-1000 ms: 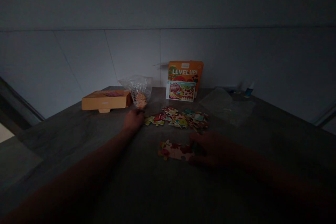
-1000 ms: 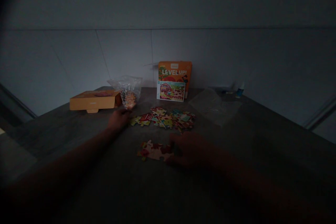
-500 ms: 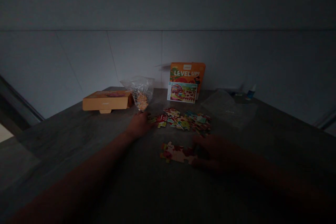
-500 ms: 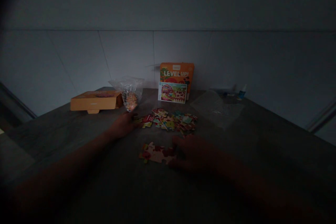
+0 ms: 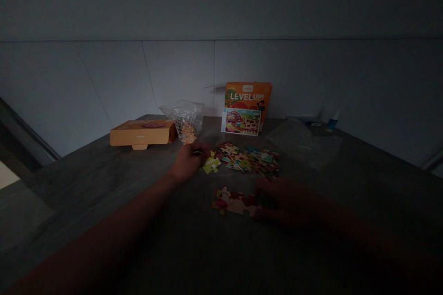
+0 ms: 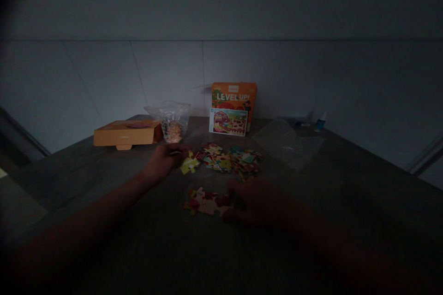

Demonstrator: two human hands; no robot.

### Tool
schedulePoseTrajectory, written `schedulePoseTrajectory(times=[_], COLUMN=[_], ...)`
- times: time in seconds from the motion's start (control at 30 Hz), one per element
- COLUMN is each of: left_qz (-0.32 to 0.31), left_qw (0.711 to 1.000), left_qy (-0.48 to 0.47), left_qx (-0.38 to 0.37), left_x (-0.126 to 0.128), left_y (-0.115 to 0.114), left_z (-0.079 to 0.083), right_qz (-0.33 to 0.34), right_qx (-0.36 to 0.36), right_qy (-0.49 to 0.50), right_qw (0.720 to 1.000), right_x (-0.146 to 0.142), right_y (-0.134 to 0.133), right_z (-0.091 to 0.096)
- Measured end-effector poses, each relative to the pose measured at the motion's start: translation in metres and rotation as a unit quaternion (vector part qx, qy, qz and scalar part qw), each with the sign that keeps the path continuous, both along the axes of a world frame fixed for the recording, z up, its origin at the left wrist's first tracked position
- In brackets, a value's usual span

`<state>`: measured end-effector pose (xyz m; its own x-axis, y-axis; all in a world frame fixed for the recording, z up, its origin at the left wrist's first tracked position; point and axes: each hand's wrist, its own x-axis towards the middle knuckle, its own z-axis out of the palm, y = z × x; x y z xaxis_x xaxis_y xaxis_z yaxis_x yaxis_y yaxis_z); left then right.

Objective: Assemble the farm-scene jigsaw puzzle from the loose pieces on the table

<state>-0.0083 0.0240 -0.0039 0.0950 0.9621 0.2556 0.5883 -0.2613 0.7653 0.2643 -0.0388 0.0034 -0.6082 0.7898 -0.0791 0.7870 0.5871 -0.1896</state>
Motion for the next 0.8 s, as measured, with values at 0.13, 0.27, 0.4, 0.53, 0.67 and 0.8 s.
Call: schedulePoseTrajectory(times=[0.13,0.27,0.4,0.53,0.67,0.8], left_qz=[-0.066,-0.131,-0.157,-0.184,-0.208,-0.22], left_qw=[0.959,0.907,0.891,0.893,0.898,0.91], left_qy=[-0.254,-0.357,-0.37,-0.349,-0.318,-0.282], left_qx=[-0.105,-0.181,-0.212,-0.218,-0.221,-0.21], left_x=[0.017,0.034,0.04,0.038,0.035,0.033], left_y=[-0.014,-0.028,-0.034,-0.033,-0.032,-0.03], left_z=[-0.005,-0.011,-0.013,-0.011,-0.012,-0.015], right_qz=[-0.019,-0.02,-0.002,-0.003,0.004,0.0], right_qx=[0.045,0.093,0.143,0.16,0.157,0.144], right_qy=[0.054,0.126,0.169,0.175,0.158,0.151], right_qw=[0.997,0.987,0.975,0.971,0.975,0.978], right_x=[0.0,-0.002,-0.004,-0.003,-0.001,-0.001], right_y=[0.004,0.006,0.006,0.007,0.008,0.009], right_z=[-0.006,-0.013,-0.017,-0.018,-0.018,-0.018])
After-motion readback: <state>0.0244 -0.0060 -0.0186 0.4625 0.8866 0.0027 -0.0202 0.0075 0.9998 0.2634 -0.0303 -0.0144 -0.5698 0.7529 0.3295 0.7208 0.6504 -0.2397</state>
